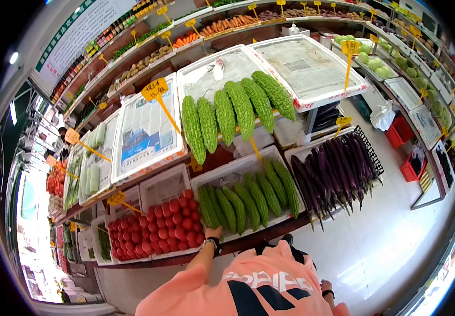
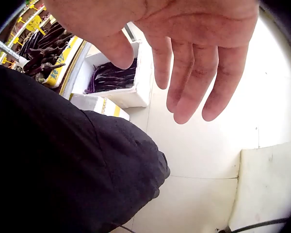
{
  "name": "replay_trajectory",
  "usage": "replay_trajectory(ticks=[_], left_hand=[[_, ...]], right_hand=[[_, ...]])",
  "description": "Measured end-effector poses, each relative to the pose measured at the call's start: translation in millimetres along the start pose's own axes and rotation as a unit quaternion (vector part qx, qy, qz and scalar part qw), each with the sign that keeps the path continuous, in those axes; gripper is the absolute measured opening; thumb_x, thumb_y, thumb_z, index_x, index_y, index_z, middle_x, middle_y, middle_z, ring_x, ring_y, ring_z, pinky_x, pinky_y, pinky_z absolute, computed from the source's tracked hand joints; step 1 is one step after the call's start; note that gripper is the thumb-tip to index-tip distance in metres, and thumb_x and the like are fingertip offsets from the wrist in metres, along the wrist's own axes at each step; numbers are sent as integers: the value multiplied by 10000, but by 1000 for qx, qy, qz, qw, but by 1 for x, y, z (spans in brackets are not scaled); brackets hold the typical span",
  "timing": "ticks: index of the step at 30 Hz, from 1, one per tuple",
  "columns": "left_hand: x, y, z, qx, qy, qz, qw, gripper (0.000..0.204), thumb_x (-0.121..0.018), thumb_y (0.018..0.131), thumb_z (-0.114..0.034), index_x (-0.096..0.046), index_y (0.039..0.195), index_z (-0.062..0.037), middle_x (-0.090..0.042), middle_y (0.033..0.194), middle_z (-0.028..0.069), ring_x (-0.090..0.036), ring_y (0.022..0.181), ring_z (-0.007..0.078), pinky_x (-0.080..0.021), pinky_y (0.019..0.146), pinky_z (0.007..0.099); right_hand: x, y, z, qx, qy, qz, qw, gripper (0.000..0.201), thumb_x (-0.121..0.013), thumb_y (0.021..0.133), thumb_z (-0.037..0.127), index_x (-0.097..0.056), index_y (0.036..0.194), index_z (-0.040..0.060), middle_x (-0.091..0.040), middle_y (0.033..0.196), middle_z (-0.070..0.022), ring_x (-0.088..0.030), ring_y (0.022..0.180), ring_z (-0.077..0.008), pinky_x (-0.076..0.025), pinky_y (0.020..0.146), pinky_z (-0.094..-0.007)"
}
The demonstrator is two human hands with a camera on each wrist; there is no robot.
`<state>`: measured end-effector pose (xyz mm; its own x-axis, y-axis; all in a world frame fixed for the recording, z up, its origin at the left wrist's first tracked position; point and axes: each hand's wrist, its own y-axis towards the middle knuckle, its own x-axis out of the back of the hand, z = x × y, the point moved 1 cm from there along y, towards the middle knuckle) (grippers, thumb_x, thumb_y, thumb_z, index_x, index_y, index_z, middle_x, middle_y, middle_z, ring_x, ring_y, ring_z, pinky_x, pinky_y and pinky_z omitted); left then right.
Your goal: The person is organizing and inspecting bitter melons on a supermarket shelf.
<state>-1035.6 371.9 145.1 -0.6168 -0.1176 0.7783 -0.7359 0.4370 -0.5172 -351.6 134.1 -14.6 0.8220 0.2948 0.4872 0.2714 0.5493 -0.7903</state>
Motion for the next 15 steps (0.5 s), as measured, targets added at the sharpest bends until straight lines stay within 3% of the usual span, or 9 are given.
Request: replay_trajectory(ticks=[2,4,5,8,9,10,12,13,15], left_hand=[[-10,15,8,1,-24,-3,1000,918,-763,654,-504,-443,1233,132,-545,1226,315,-558,1135,406,-444,975,417],[-11,15,5,12,-73,-25,997,913,-754,665,-511,-448,1232,136,-538,1236,318,-550,1141,409,-434,976,420],[-9,12,3,-51,-154,-30,986,886,-736,686,-518,-472,1213,143,-543,1225,323,-542,1149,410,-426,974,425],[6,1,-24,-29,-219,-111,969,814,-756,691,-464,-505,1174,141,-554,1209,321,-529,1168,403,-407,988,415],[-4,21,-19,8,-237,-108,965,583,-723,770,-363,-548,1080,98,-622,1056,277,-623,975,385,-497,862,448],[2,20,-20,15,-373,-20,928,504,-698,798,-331,-549,1048,82,-626,996,257,-630,887,366,-515,787,442],[24,9,-34,21,-611,154,776,353,-648,855,-266,-553,983,50,-634,877,217,-644,711,328,-553,637,432],[37,-10,-45,37,-634,152,757,244,-585,904,-215,-527,963,14,-607,761,164,-605,563,257,-537,486,372],[51,-34,-35,-20,-610,148,778,265,-596,899,-213,-515,998,19,-613,781,159,-614,584,253,-544,502,370]], right_hand=[[6,-32,44,-131,114,-6,985,338,-486,883,269,-598,1070,11,-687,910,-171,-643,720,-263,-517,550,-405],[22,-48,85,-15,43,30,999,328,-485,895,266,-566,1102,25,-678,916,-164,-635,707,-262,-513,538,-407],[28,-54,103,18,34,38,999,324,-486,900,266,-551,1114,32,-674,915,-161,-633,697,-263,-512,533,-408],[35,-49,129,-37,158,15,987,312,-501,911,270,-512,1130,48,-663,892,-155,-635,649,-272,-509,519,-410],[35,-43,136,-38,200,20,979,315,-504,913,268,-515,1140,49,-665,883,-154,-642,625,-266,-507,502,-399],[38,-40,143,-39,199,26,979,318,-504,914,266,-515,1145,48,-666,880,-154,-647,631,-264,-506,498,-397],[43,-30,156,-39,196,38,979,324,-505,915,262,-515,1155,45,-667,876,-154,-656,644,-259,-505,492,-393],[45,-26,160,-39,197,39,979,332,-505,916,260,-516,1164,40,-668,889,-157,-662,657,-258,-507,497,-388],[48,-19,168,-45,175,42,983,328,-504,918,260,-516,1160,39,-667,899,-160,-661,661,-260,-512,510,-394]])
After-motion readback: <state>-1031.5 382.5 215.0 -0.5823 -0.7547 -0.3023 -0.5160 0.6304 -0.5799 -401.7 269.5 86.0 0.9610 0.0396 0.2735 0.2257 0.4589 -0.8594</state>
